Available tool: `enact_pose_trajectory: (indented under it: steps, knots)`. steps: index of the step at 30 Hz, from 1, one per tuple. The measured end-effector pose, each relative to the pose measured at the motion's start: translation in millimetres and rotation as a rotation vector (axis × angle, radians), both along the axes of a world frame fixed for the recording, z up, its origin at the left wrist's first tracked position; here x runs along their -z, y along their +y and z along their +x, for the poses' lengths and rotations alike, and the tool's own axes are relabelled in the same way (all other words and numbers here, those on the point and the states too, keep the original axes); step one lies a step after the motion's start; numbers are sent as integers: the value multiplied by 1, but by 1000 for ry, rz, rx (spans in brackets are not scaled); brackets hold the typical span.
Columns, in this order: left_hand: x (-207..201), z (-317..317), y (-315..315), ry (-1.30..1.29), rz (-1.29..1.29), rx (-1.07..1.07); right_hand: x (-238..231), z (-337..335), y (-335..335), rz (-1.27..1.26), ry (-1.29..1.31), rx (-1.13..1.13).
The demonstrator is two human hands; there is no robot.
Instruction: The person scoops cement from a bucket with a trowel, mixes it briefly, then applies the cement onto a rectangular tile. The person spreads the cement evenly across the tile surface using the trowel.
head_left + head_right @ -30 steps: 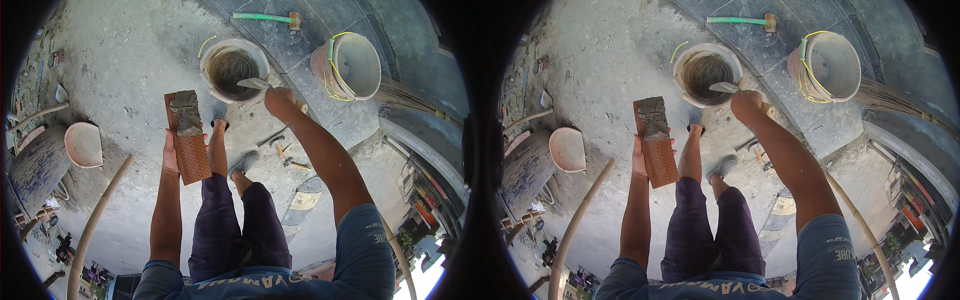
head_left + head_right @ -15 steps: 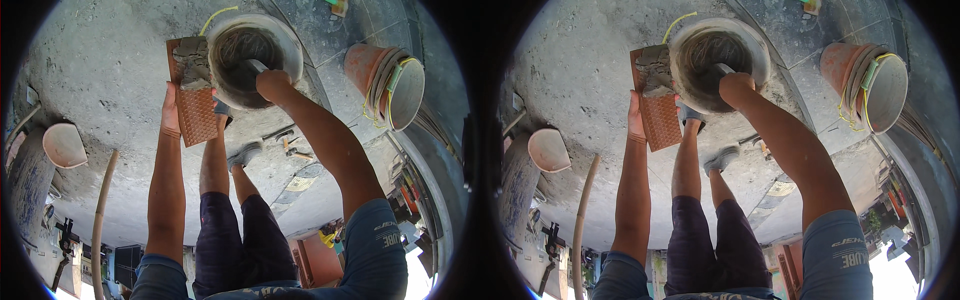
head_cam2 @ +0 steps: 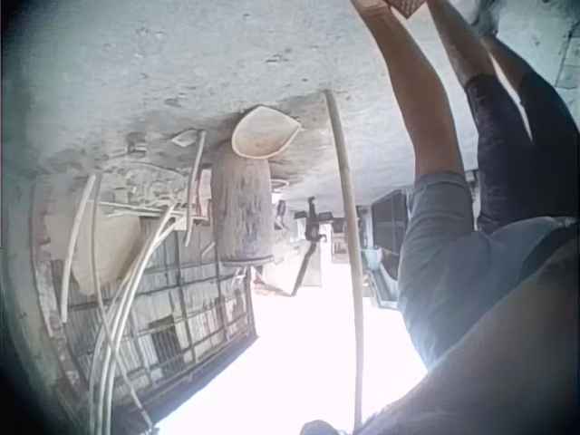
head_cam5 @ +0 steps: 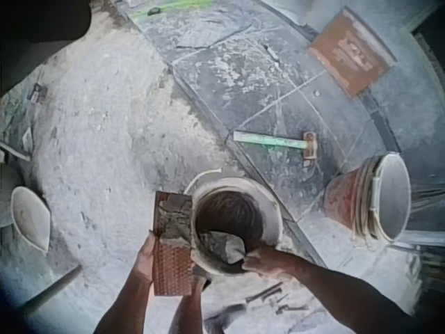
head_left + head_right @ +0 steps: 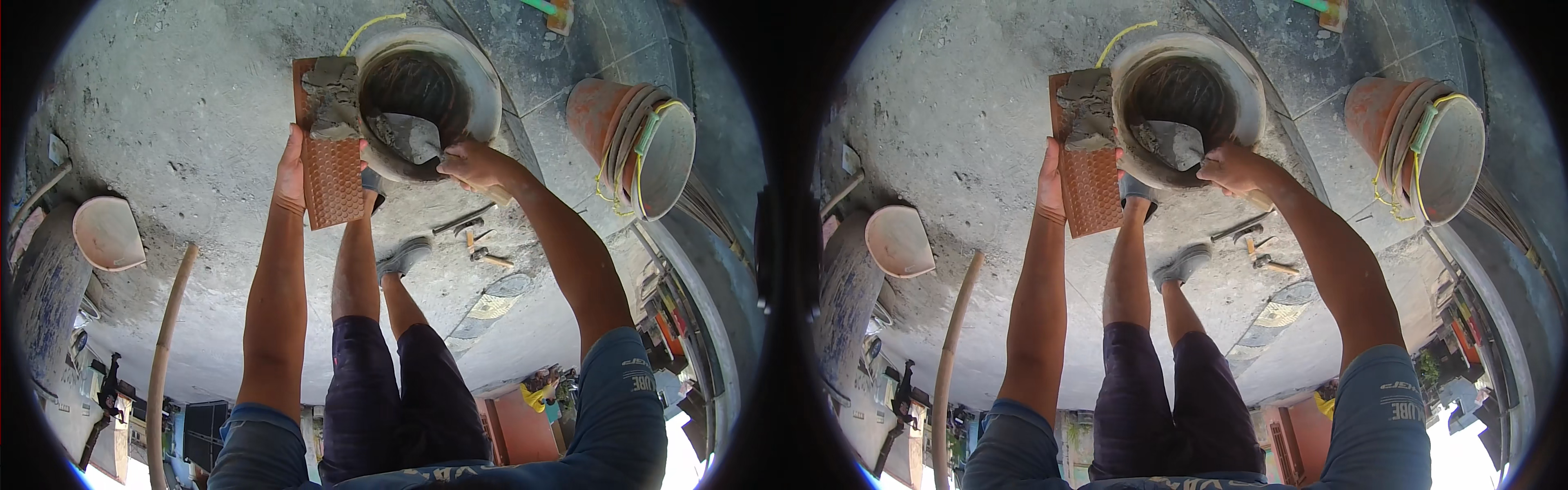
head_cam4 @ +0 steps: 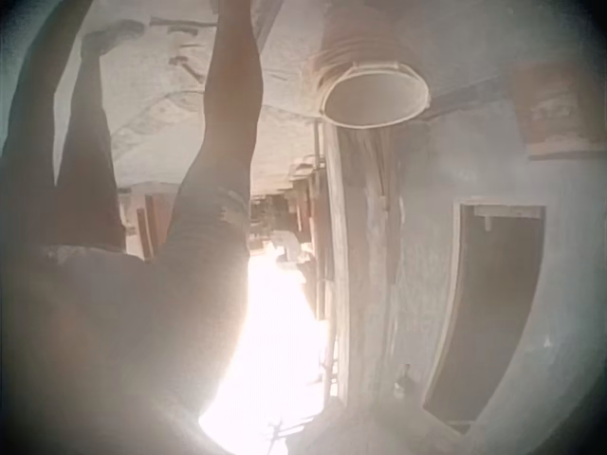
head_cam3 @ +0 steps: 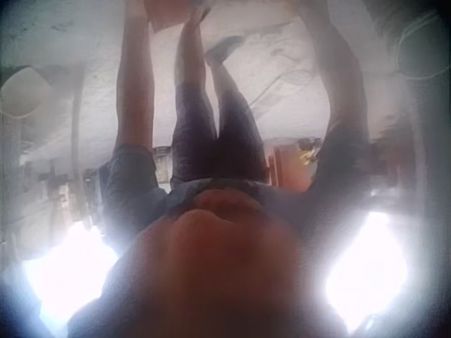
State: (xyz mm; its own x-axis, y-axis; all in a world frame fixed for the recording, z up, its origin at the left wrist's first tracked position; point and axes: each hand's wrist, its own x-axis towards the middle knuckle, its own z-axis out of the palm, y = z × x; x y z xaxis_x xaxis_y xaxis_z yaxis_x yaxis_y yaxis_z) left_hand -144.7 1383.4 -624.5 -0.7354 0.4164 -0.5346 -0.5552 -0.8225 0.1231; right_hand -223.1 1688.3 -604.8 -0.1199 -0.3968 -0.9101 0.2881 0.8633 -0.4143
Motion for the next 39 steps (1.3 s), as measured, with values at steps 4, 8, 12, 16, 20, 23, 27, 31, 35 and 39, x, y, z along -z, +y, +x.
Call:
enact_pose_trajectory:
  steps: [4, 8, 12, 16, 20, 23, 27, 31, 35, 39]
  knots:
    - [-28, 1, 0, 43, 34, -33, -50, 23, 38, -53, 16, 338]
    - [-65, 9, -4, -12, 185, -124, -106, 69, 40, -375, 670, 313]
    - [-131, -2, 29, -123, -64, -146, -117, 92, 12, -475, 1356, 54]
    - [-188, -12, 50, -89, -40, -116, -95, 90, -8, -446, 1592, 197]
    - [-194, -12, 55, -53, -61, -100, -65, 87, -4, -422, 1617, 194]
    - [-189, -9, 47, -59, -99, -119, -53, 91, 15, -423, 1663, 93]
    - [-181, -6, 39, -31, -69, -114, -54, 98, 62, -381, 1562, -35]
    - [-143, -4, 14, 8, -207, -2, -85, 105, 95, -212, 1327, -205]
    - [-102, -13, -5, -4, -353, 23, -112, 74, 63, 230, 904, -283]
    - [-39, -25, -17, -49, -305, 67, -69, 8, 12, 338, 661, -506]
